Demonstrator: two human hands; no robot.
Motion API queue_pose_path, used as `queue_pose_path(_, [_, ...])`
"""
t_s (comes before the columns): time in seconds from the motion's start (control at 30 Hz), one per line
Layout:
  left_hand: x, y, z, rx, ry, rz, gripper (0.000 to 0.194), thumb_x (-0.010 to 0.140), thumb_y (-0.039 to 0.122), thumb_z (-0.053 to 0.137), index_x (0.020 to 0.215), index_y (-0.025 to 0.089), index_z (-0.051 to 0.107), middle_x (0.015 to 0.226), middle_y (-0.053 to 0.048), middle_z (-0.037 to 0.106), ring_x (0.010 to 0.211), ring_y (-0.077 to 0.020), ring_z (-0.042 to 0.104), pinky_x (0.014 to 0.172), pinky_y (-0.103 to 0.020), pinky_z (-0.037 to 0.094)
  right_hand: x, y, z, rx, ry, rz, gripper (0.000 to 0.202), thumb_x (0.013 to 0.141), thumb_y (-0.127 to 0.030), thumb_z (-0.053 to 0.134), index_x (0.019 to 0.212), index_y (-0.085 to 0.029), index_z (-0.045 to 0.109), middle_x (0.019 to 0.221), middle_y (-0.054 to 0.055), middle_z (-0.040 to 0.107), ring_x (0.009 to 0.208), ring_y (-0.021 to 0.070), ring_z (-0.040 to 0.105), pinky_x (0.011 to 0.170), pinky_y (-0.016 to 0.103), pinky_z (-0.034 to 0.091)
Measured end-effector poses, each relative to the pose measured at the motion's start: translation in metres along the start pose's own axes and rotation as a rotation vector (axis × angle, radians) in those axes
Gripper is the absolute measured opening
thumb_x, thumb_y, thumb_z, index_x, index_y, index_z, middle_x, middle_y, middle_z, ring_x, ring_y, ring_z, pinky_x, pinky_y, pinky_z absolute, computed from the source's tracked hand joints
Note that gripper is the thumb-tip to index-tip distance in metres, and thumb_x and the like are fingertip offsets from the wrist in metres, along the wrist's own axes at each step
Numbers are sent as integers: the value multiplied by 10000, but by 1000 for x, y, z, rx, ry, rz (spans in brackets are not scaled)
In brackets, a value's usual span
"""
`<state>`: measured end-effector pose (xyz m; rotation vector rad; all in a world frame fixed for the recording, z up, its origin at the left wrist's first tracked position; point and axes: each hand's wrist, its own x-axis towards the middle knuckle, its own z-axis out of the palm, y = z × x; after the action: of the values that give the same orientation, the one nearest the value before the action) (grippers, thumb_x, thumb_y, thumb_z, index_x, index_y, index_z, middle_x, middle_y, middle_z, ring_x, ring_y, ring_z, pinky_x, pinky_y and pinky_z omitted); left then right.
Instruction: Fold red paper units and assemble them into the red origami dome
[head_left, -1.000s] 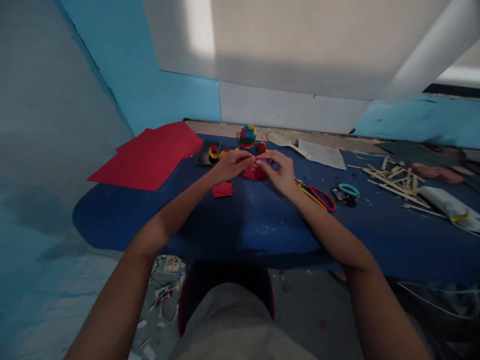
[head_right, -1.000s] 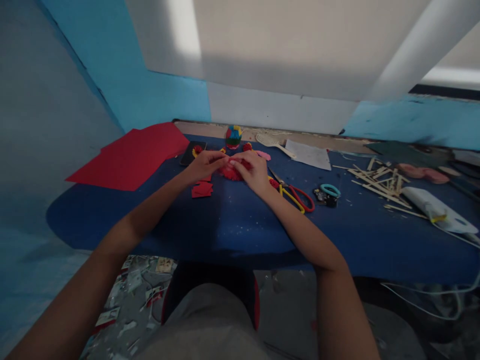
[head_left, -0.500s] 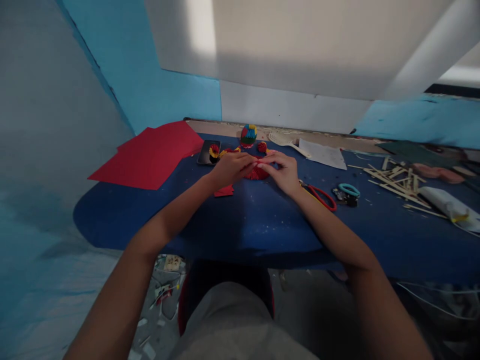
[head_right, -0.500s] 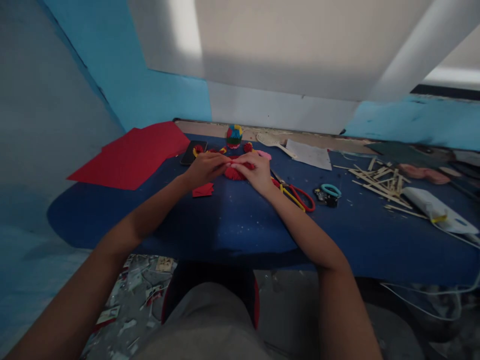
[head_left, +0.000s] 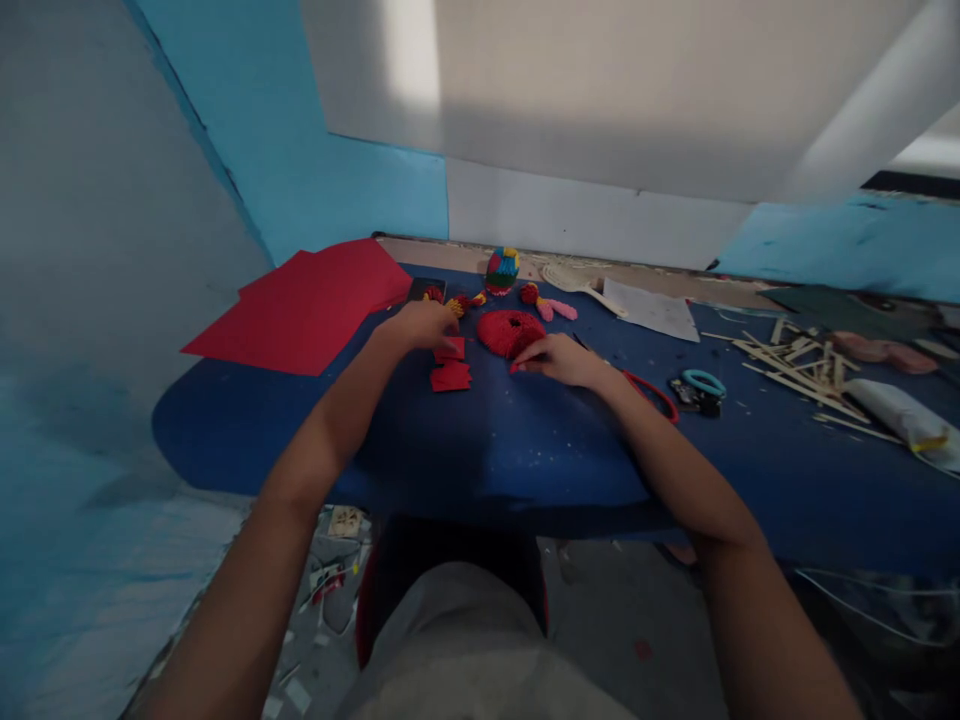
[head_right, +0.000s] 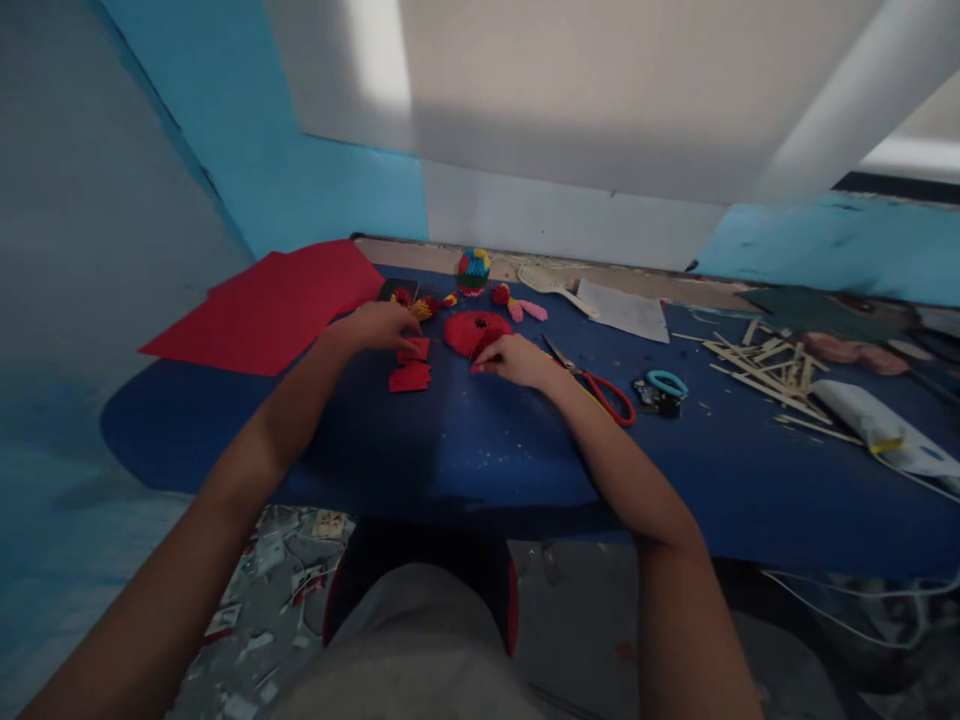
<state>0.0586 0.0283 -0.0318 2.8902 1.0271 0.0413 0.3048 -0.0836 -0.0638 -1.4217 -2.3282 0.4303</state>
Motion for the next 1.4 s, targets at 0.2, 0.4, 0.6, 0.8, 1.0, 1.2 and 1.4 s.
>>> queue_pose_path(0.2, [1, 2, 3, -3, -66, 20, 163, 691, 351, 694, 639, 199, 720, 688, -69, 685, 632, -176, 578, 604, -245, 369, -3, -7, -5, -234, 255, 302, 322, 838, -362, 643, 1126, -237, 712, 806, 39, 736, 657, 181, 637, 582, 283, 449])
queue_pose_path(0.4, [-2, 8, 3, 66, -30, 62, 177, 665, 334, 695, 567, 189, 666, 615, -59, 633, 565, -160, 537, 563, -254, 354, -2, -7, -7, -168, 427, 273, 214, 842, -337, 609, 974, -232, 741, 798, 30, 733, 655, 163, 608, 588, 276, 414])
queue_pose_path(0.6, [-3, 13, 0, 96, -1, 31, 219, 762, 261, 607, 570, 177, 671, 612, -76, 636, 619, -185, 582, 616, -265, 379, -2, -13, -6, -170, 458, 259, 179, 822, -320, 606, 891, -235, 746, 743, 13, 720, 641, 156, 607, 550, 263, 361])
queue_pose_path(0.8, [-3, 8, 0, 44, 132, -22, 105, 677, 309, 736, 641, 213, 713, 681, -57, 663, 723, -218, 601, 626, -272, 368, -1, -15, -4, -182, 400, 252, 163, 822, -297, 602, 899, -236, 732, 765, 8, 727, 640, 155, 607, 562, 269, 379])
queue_pose_path(1.0, [-6, 10, -3, -229, 236, 63, 108, 761, 280, 662, 700, 191, 665, 667, -25, 638, 640, -153, 548, 623, -248, 372, 0, -15, 1, -165, 398, 225, 173, 823, -295, 637, 956, -227, 725, 818, 31, 717, 723, 188, 634, 644, 316, 463])
queue_pose_path(1.2, [-1, 32, 1, -805, 382, 86, 175, 793, 169, 582, 965, 137, 593, 815, -25, 656, 693, -110, 586, 657, -221, 458, 6, -18, 10, -164, 616, -200, 394, 817, -404, 670, 1163, -219, 640, 1319, 122, 550, 1174, 276, 554, 959, 457, 484])
queue_pose_path(1.4, [1, 42, 5, -918, 367, 85, 198, 791, 139, 567, 937, 124, 700, 855, -52, 705, 698, -113, 608, 669, -230, 481, 4, -22, 7, -300, 660, -319, 187, 916, -285, 541, 904, -248, 725, 1209, 96, 639, 1125, 240, 592, 949, 426, 485])
